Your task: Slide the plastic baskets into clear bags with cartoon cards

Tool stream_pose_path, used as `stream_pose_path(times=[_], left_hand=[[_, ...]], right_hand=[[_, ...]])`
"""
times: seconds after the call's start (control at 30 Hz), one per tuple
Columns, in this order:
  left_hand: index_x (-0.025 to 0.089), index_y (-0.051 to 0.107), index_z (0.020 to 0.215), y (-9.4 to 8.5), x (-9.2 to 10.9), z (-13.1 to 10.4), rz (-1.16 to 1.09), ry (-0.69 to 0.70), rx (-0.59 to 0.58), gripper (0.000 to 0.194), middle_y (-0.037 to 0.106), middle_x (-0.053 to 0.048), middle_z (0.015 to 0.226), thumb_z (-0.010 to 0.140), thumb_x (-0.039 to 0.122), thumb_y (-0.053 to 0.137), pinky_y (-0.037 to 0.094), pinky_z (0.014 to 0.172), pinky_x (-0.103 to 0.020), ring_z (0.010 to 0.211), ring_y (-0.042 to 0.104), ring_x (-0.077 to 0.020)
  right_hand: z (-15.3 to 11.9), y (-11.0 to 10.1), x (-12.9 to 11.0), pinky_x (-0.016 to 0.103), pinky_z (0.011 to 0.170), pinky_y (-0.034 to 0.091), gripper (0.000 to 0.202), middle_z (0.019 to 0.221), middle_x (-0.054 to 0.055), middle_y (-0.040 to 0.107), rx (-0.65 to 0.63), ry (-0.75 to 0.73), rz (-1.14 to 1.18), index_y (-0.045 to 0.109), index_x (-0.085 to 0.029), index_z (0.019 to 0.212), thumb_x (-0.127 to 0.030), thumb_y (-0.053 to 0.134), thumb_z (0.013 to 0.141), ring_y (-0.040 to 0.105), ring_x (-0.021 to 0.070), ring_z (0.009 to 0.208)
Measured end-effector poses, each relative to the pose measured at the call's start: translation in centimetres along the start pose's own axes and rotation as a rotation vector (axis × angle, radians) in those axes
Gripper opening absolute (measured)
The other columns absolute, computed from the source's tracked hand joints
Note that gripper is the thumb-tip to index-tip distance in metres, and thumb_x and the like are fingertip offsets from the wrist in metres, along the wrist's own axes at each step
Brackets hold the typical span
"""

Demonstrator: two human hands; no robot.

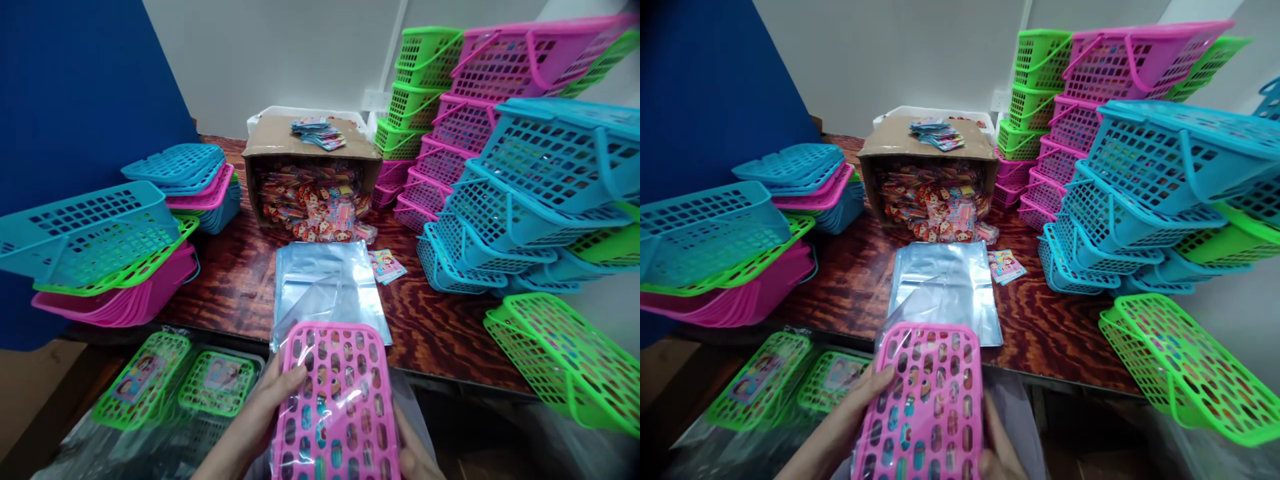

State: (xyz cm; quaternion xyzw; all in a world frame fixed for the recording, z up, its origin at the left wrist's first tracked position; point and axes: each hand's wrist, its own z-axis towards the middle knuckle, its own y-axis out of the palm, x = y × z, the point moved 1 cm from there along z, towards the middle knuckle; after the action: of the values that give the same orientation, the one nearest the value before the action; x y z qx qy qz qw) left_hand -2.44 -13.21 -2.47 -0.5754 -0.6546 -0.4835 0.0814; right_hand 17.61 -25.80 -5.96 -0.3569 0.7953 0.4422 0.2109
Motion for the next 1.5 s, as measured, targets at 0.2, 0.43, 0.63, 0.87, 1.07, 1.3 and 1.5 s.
stream_pose_path(times=[0.2,0.43,0.63,0.87,1.07,1.3,1.5], left_hand=[[0.029,0.023,0.158,1.1,0.9,0.1,0.022,-0.092,-0.091,0.104,0.062,-0.014,0.137,0.072,0.033,0.083,0.048,0.104,-0.051,0.119,0.064,-0.0364],[0.026,0.031,0.156,0.9,-0.7,-0.4,0.087,0.035,-0.063,0.092,0.055,-0.012,0.147,0.080,0.051,0.076,0.032,0.119,-0.051,0.137,0.049,-0.0358],[0.026,0.037,0.154,0.0,-0.9,-1.2,0.100,0.011,-0.140,0.096,0.054,-0.012,0.147,0.074,0.061,0.077,0.027,0.121,-0.050,0.144,0.039,-0.0356],[0.029,0.042,0.150,-1.6,-1.0,-1.8,0.110,-0.106,-0.195,0.077,0.051,-0.008,0.150,0.083,0.046,0.073,0.029,0.120,-0.050,0.141,0.045,-0.0329],[0.014,0.072,0.114,-1.9,3.2,3.8,0.173,0.038,-0.068,0.064,0.073,-0.012,0.117,0.090,0.070,0.051,0.046,0.103,-0.038,0.115,0.065,-0.0290],[0.016,0.071,0.115,-0.5,6.3,8.3,0.081,0.188,0.066,0.039,0.074,-0.010,0.113,0.079,0.029,0.079,0.053,0.078,-0.026,0.083,0.070,-0.0158],[0.033,0.048,0.144,0.2,6.4,6.8,0.177,0.471,0.087,0.063,0.051,-0.007,0.148,0.086,0.038,0.072,0.048,0.095,-0.034,0.115,0.062,-0.0220]], right_hand=[[2.9,2.6,-5.0,0.050,0.119,0.028,0.090,0.153,0.007,0.049,0.202,-0.243,0.027,0.052,-0.035,0.142,-0.063,0.084,0.063,0.033,0.0329,0.147],[2.6,4.5,-3.6,0.059,0.111,0.039,0.098,0.121,0.011,0.074,0.227,-0.059,0.058,0.040,-0.025,0.152,-0.042,0.087,0.068,0.061,0.0378,0.124],[2.3,3.3,-2.2,0.057,0.116,0.033,0.094,0.120,0.012,0.074,0.342,-0.047,0.014,0.054,-0.021,0.142,-0.043,0.092,0.059,0.053,0.0391,0.132],[1.5,4.2,-2.1,0.056,0.110,0.042,0.106,0.123,0.013,0.072,0.301,0.065,0.095,0.032,-0.023,0.156,-0.043,0.087,0.067,0.064,0.0373,0.119],[1.3,5.3,-3.0,0.054,0.108,0.043,0.115,0.122,0.011,0.073,0.213,0.069,0.177,0.013,-0.027,0.160,-0.035,0.085,0.069,0.066,0.0342,0.118],[1.6,4.7,-2.8,0.055,0.109,0.042,0.106,0.126,0.011,0.071,0.179,0.061,0.195,0.022,-0.028,0.158,-0.034,0.084,0.072,0.066,0.0336,0.117],[1.7,4.2,-2.4,0.053,0.106,0.047,0.090,0.125,0.009,0.071,0.273,-0.027,0.239,0.036,-0.026,0.152,-0.033,0.082,0.075,0.066,0.0336,0.118]])
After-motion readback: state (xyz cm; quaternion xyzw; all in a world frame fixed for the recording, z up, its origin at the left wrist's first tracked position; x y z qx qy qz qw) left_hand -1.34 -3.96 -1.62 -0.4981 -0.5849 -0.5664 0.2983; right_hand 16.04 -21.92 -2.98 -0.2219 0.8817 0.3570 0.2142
